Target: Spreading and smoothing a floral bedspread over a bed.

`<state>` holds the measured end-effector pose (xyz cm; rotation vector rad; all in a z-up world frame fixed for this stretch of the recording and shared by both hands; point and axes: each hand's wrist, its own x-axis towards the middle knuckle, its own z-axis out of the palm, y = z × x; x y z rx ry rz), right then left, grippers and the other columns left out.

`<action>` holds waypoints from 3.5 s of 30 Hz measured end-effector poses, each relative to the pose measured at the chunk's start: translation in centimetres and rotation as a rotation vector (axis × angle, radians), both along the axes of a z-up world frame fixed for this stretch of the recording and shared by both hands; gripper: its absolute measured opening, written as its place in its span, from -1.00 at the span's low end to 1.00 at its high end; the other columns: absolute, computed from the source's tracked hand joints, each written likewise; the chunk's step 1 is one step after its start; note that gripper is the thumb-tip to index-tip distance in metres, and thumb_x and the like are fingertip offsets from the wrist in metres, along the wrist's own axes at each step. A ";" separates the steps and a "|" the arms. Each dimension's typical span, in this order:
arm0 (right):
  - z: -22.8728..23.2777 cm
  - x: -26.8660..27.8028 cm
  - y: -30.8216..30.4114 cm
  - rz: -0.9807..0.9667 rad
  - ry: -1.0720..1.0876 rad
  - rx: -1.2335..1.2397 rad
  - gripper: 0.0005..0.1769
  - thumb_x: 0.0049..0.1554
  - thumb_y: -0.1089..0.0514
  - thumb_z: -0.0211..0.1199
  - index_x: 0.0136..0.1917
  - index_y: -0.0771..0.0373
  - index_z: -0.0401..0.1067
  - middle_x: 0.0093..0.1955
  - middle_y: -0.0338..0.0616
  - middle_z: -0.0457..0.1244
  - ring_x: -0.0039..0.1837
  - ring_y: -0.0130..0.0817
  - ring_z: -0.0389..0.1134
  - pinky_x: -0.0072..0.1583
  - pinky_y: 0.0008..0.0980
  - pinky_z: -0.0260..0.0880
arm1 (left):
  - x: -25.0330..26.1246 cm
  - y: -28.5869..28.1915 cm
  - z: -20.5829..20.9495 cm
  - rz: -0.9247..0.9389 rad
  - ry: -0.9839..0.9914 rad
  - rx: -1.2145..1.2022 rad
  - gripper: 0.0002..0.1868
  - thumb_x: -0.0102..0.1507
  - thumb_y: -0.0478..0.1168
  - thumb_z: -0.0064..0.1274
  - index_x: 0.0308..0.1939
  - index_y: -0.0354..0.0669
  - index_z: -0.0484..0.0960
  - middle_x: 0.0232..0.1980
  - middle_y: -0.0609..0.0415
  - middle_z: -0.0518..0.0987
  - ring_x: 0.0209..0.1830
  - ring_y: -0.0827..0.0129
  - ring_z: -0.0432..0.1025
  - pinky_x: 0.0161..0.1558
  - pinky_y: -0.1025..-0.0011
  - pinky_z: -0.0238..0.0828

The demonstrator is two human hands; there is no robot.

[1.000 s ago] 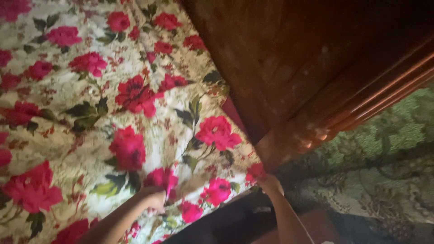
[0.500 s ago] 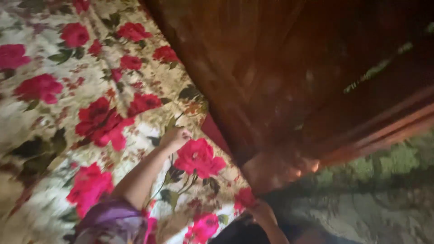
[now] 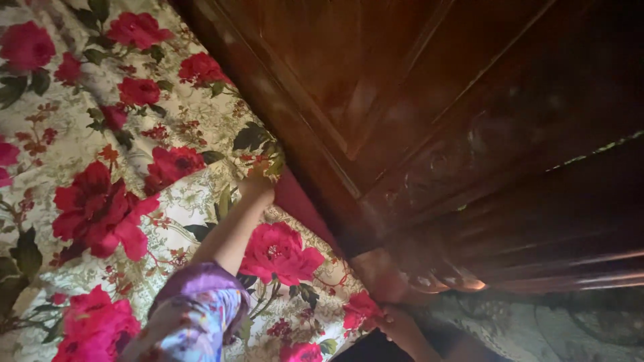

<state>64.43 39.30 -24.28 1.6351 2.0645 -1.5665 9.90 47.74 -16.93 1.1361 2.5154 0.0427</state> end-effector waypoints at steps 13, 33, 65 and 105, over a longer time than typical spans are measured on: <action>1.8 1.3 0.6 -0.152 0.100 -0.041 -0.78 0.08 0.10 0.29 -0.06 0.28 0.56 -0.35 -0.10 0.42 -0.40 -0.39 0.38 -0.39 -0.35 0.35 | 3.8 4.0 9.4 0.123 -0.941 0.597 -0.44 0.44 -0.04 -0.16 0.53 0.02 0.20 0.56 -0.03 0.29 0.34 0.17 0.36 0.25 0.24 0.43; 9.5 -3.4 -3.5 0.076 -0.425 0.511 -0.57 0.20 -0.18 0.04 0.28 -0.16 0.47 0.30 -0.16 0.38 0.36 -0.04 0.37 0.37 -0.09 0.38 | 3.1 -24.5 1.9 -0.292 -0.517 0.481 -0.54 0.34 -0.11 0.04 0.34 0.00 0.49 0.12 -0.02 0.68 0.09 0.25 0.60 0.12 0.29 0.52; 26.3 -30.9 -25.1 0.892 0.184 1.136 -0.02 0.20 -0.46 -0.02 0.68 0.05 -0.15 0.73 0.05 -0.32 0.72 0.07 -0.36 0.57 0.23 -0.31 | 10.3 -67.4 17.9 0.208 0.276 0.300 -0.11 0.25 0.38 -0.10 0.57 0.15 0.09 0.67 -0.02 -0.05 0.62 -0.05 -0.11 0.34 -0.52 -0.13; 23.9 -46.5 -76.4 1.481 0.377 1.149 -0.05 0.24 -0.46 -0.11 0.67 0.09 -0.16 0.73 0.04 -0.38 0.71 0.04 -0.37 0.54 0.27 -0.29 | 9.3 -122.5 15.5 0.544 0.273 0.133 -0.06 0.24 0.40 -0.16 0.59 0.14 0.00 0.69 0.04 -0.14 0.65 0.01 -0.17 0.35 -0.39 -0.05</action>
